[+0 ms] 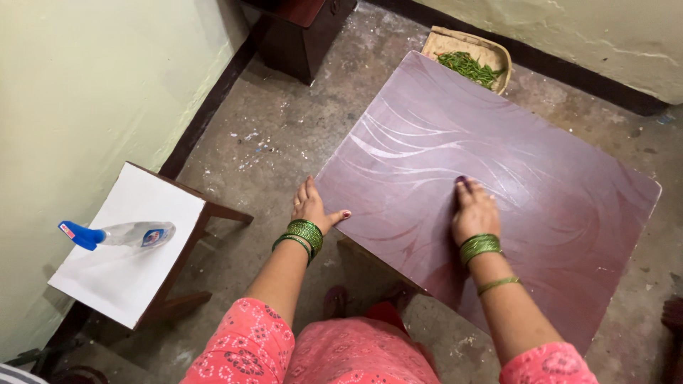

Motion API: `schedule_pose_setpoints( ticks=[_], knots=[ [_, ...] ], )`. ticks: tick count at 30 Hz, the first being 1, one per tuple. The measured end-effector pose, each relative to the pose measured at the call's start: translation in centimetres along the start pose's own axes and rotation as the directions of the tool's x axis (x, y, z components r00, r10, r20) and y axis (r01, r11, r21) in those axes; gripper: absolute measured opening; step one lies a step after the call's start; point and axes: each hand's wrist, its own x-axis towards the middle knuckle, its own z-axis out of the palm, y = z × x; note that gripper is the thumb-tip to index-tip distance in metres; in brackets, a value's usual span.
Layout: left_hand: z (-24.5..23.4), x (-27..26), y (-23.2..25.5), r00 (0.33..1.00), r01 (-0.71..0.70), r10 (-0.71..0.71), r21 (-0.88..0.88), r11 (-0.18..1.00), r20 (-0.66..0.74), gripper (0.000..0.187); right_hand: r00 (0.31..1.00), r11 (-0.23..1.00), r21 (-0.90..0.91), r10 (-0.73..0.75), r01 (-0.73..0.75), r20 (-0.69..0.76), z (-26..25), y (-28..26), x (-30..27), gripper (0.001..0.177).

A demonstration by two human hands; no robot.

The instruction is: The person cleans a small table using a spray bottle and a purple cloth, then picks up the table and places it on a bed.

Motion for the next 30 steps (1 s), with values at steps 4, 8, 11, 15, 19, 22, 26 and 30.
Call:
schedule_pose_setpoints(
  ticks=[4, 8, 11, 15, 19, 22, 26, 30],
  knots=[
    [0.0, 0.0, 0.1, 1.000, 0.016, -0.016, 0.011, 1.000, 0.006, 0.139, 0.994, 0.993, 0.083, 0.085, -0.080, -0.063, 1.4, 1.2, 0.8, 0.053],
    [0.0, 0.0, 0.2, 1.000, 0.020, -0.020, 0.015, 1.000, 0.003, 0.139, 0.998, 0.997, 0.040, 0.063, -0.062, -0.011, 2.4, -1.4, -0.5, 0.052],
    [-0.1, 0.0, 0.2, 1.000, 0.020, -0.020, 0.007, 1.000, 0.006, 0.139, 0.998, 0.995, 0.099, -0.005, -0.001, 0.058, 1.6, -4.3, -3.5, 0.052],
    [-0.1, -0.2, 0.2, 1.000, 0.006, -0.006, -0.006, 1.000, -0.006, 0.140, 0.984, 0.986, 0.137, -0.111, 0.092, 0.140, 0.0, -7.4, -7.3, 0.055],
    [-0.2, -0.1, 0.2, 1.000, 0.013, -0.013, -0.002, 1.000, 0.002, 0.139, 0.958, 0.985, 0.036, -0.175, 0.172, 0.226, -0.5, -7.5, -7.8, 0.059],
    [0.0, -0.1, 0.1, 1.000, 0.005, -0.005, -0.002, 1.000, -0.004, 0.139, 0.966, 0.963, -0.178, -0.165, 0.202, 0.200, 1.0, -6.3, -5.6, 0.067],
    [0.1, -0.2, 0.0, 1.000, -0.007, 0.007, 0.013, 1.000, -0.016, 0.139, 0.994, 0.991, -0.131, 0.001, 0.014, 0.111, 1.5, -3.0, -2.2, 0.060],
    [-0.2, -0.2, 0.3, 1.000, 0.027, -0.027, 0.011, 1.000, 0.009, 0.138, 0.988, 0.988, -0.003, 0.152, -0.152, 0.039, 0.4, 0.9, -0.3, 0.056]
  ],
)
